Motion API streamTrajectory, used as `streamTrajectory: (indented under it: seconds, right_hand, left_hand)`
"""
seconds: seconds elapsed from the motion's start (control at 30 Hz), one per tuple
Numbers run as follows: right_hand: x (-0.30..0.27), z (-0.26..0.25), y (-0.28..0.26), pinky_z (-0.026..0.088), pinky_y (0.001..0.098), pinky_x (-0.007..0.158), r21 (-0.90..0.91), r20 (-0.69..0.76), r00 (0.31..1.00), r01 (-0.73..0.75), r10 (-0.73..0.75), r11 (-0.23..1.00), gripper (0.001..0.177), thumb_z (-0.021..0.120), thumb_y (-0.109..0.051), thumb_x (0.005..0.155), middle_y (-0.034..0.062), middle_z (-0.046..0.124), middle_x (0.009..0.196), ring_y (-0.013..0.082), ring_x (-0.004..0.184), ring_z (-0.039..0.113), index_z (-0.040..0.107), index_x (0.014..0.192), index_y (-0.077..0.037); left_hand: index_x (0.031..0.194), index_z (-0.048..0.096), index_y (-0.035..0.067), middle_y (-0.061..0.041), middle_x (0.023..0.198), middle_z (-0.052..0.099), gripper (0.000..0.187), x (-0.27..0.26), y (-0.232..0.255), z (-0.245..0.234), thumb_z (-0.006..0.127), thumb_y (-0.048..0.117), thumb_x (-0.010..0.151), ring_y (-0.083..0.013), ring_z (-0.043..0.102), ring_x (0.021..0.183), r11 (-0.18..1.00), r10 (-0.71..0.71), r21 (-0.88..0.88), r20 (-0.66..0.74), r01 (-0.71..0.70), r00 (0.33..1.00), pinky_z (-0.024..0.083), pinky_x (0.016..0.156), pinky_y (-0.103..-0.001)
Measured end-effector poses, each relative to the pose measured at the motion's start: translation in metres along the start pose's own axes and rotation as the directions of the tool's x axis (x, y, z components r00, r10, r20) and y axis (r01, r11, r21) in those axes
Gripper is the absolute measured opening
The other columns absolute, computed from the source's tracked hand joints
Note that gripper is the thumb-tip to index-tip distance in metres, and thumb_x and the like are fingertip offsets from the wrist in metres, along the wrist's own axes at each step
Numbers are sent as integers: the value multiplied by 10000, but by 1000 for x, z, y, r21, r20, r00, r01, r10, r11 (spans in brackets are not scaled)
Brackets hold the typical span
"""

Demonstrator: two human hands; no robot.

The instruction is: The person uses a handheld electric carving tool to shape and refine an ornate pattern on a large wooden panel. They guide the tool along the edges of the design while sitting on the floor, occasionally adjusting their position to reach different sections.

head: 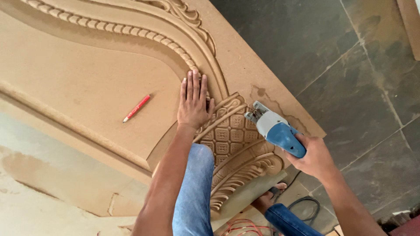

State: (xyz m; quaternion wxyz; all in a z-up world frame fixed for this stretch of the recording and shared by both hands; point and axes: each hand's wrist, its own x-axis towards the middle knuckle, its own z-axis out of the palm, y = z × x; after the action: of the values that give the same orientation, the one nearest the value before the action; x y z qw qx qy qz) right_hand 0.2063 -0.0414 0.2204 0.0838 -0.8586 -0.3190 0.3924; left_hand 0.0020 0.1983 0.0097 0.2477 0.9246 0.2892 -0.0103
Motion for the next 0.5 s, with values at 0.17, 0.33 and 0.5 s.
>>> streamTrajectory:
  seconds: [0.17,0.33,0.5]
  right_hand:
    - [-1,3,5,541,398,583,-5,2,1000,-26,26,1000,258,803,-190,715,218,704,712,364,627,717,734,903,-26]
    - [1,4,6,534,392,576,-17,-8,1000,15,-15,1000,257,809,-198,707,195,708,706,337,593,712,722,879,-28]
    - [0,3,6,540,399,592,-35,13,1000,-19,20,999,294,815,-196,693,196,722,734,347,619,714,740,926,-34]
  left_hand:
    - [1629,228,-24,-279,1695,148,845,0,1,1,516,428,975,-388,133,1592,1000,0,-3,-7,0,1000,109,1300,-510]
    - [1624,226,-17,-275,1691,152,833,-1,0,1,509,431,981,-387,132,1588,1000,5,4,-11,-5,1000,106,1296,-512]
    - [1629,222,-21,-280,1692,146,836,0,0,2,504,427,983,-385,126,1593,1000,3,7,0,-3,1000,99,1302,-510]
